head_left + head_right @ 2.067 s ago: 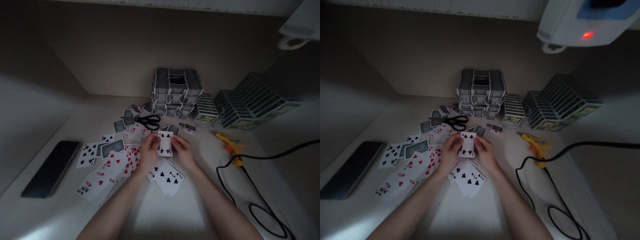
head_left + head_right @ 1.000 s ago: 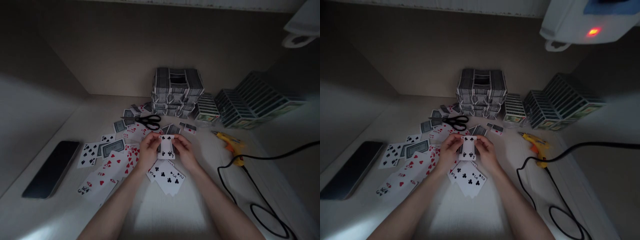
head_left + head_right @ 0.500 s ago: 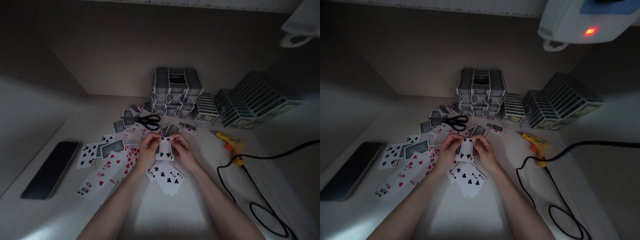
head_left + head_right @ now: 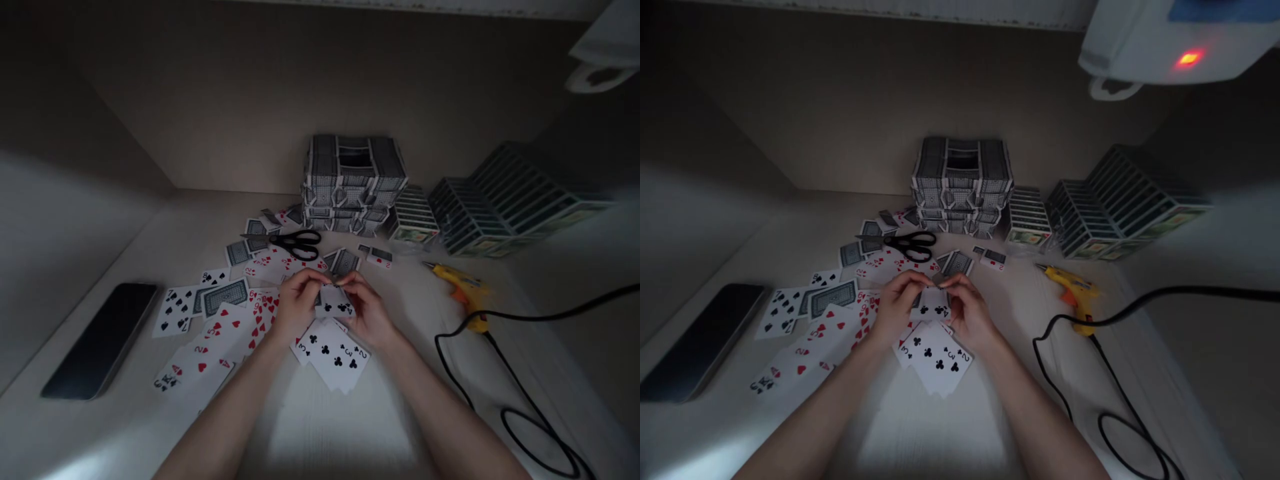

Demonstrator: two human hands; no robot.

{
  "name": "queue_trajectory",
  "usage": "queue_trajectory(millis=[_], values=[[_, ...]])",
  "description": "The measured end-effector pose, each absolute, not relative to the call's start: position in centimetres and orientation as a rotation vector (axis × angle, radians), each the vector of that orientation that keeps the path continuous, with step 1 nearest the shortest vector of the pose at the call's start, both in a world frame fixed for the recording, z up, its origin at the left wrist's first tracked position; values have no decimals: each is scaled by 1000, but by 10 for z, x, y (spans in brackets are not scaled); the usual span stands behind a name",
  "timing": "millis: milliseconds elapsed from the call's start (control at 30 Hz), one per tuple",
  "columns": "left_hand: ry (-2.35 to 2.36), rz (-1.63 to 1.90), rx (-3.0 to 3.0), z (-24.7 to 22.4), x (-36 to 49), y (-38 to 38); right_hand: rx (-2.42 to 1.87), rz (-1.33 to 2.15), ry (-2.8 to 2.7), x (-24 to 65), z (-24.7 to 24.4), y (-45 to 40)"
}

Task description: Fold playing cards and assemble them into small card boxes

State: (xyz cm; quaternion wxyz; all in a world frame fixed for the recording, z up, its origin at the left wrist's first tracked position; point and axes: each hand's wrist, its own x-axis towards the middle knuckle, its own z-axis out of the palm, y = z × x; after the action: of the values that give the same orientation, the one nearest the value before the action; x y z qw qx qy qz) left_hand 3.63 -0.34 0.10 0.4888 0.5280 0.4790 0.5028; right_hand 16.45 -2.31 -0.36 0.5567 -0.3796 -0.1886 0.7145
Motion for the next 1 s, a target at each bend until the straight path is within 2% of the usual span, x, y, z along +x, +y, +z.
queue_trajectory(millis=[200,500,767,1000], values=[[1171,1253,1397,0,32,-4,-888,1802,-526,171,-8,-21],[1054,1212,1874,-4,24,-5,-1008,1883,-774,176,-8,-18],[1085,1107,1605,-8,23,-2,-1165,1538,-929,169,-13,-19],[1387,1079,1626,-11,37,-3,-1195,1378,-1051,163,-12,-23]])
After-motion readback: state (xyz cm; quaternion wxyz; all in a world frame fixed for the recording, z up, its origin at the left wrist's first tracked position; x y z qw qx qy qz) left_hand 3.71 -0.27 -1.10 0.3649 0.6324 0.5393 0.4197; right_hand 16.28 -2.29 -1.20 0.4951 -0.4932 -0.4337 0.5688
